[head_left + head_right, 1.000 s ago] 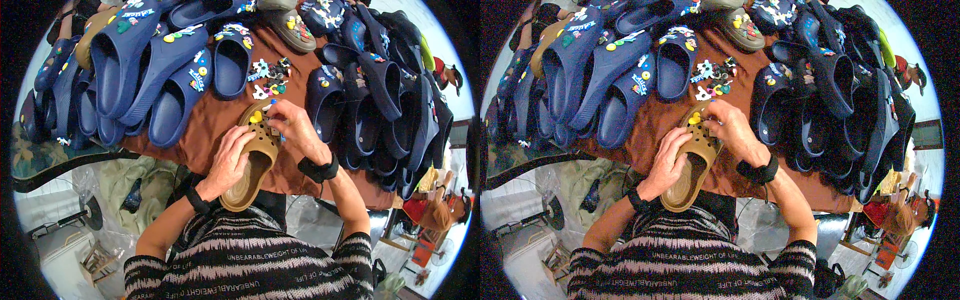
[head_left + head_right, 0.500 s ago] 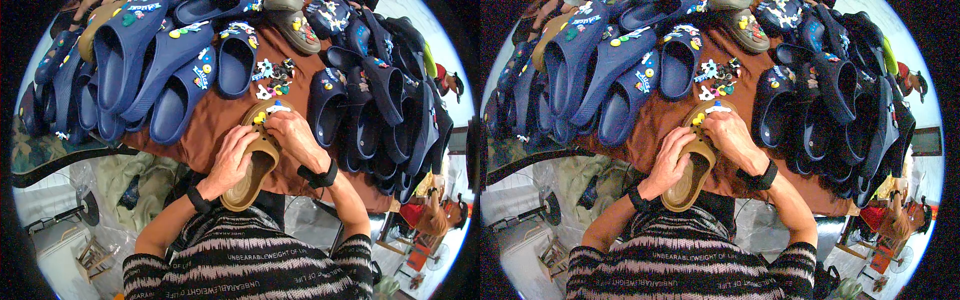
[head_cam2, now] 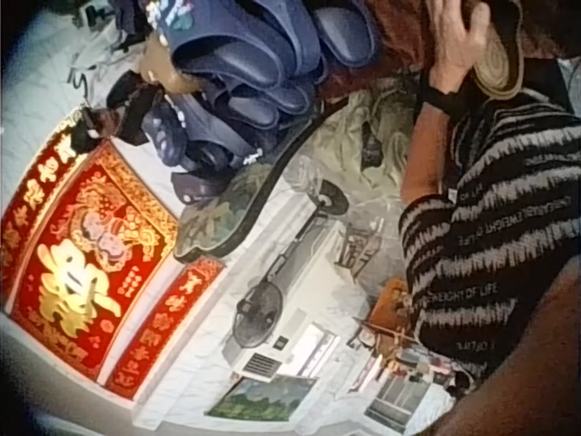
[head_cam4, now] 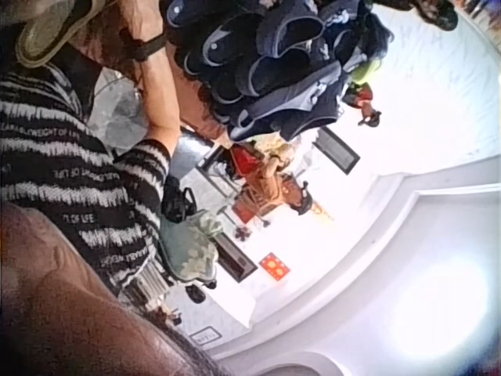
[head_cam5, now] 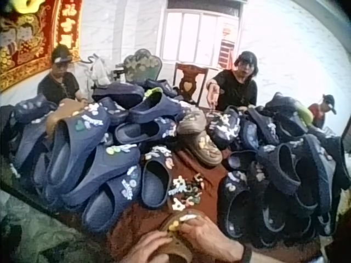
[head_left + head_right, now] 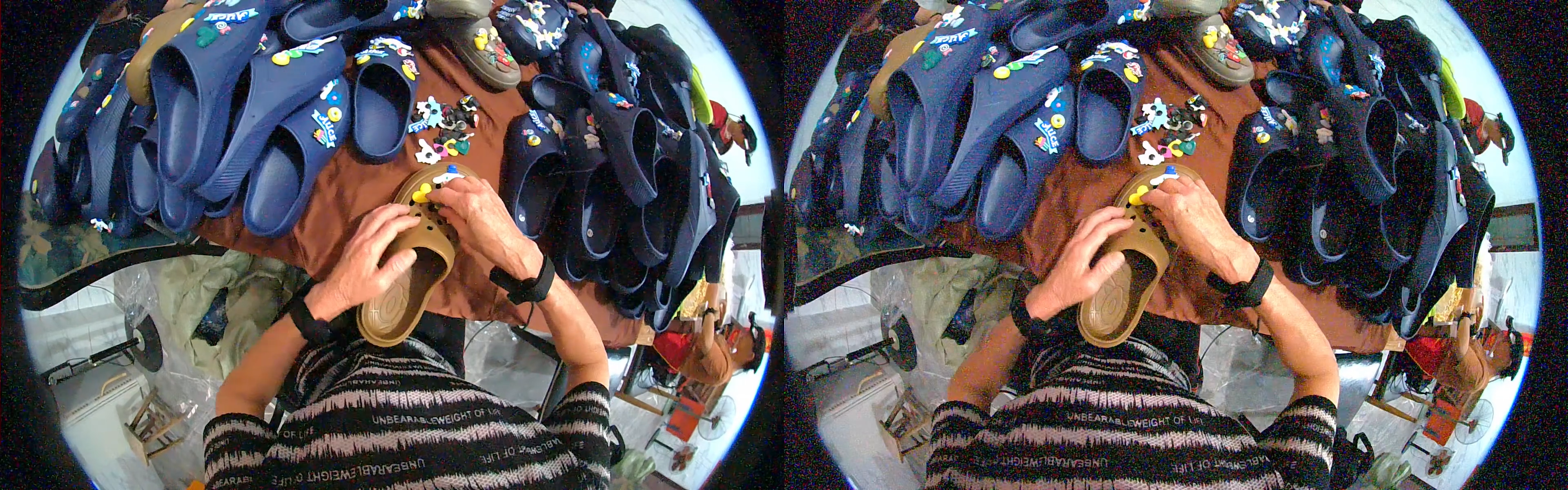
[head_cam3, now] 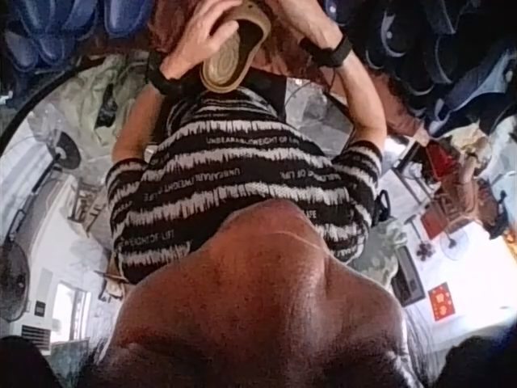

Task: Attach decorative charms to clogs.

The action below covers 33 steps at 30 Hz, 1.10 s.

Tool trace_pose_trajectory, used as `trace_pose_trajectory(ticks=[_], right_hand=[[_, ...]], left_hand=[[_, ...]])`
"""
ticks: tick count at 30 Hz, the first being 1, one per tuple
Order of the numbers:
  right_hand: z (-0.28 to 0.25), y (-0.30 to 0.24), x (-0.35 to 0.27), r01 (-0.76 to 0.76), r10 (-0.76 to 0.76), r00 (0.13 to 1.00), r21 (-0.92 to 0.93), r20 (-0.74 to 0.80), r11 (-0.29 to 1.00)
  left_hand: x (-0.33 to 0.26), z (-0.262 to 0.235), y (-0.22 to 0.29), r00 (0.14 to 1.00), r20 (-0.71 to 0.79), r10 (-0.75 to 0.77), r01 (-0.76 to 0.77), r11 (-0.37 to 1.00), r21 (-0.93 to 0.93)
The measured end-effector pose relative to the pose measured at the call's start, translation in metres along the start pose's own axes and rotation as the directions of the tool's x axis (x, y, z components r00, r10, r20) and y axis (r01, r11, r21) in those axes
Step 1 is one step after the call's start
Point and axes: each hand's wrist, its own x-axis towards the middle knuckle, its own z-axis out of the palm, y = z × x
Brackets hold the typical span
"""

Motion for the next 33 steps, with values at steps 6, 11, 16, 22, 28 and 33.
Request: trace_pose_trajectory(ticks=[6, 11, 16, 22, 28, 33], right_hand=[[-0.002, -0.003, 0.005, 0.012, -0.007, 0.999, -0.108, 0.050, 0.994], [0.005, -0.002, 0.005, 0.011, -0.010, 1.000, -0.111, 0.015, 0.994], [0.003, 0.000, -0.001, 0.021, -0.017, 0.999, -0.127, 0.032, 0.992], [-0.004, -0.010, -0.006, 0.098, -0.079, 0.993, -0.242, 0.088, 0.965], [-0.002, -0.017, -0.008, 0.074, -0.017, 0.984, -0.326, 0.176, 0.943], [0.008, -0.015, -0.006, 0.080, 0.033, 0.965, -0.414, 0.259, 0.907]], left_hand=[[0.048, -0.014, -0.013, 0.997, -0.061, -0.041, 0.048, 0.991, 0.124], [0.076, -0.018, -0.024, 0.997, 0.053, -0.060, 0.042, 0.957, 0.288], [0.079, -0.010, -0.019, 0.995, 0.016, -0.103, 0.089, 0.918, 0.387], [0.069, -0.008, -0.017, 0.993, -0.032, -0.110, 0.113, 0.905, 0.411], [0.041, -0.005, 0.007, 0.995, -0.090, -0.048, 0.072, 0.954, 0.290], [0.021, 0.003, 0.014, 0.998, -0.060, -0.010, 0.023, 0.977, 0.213]])
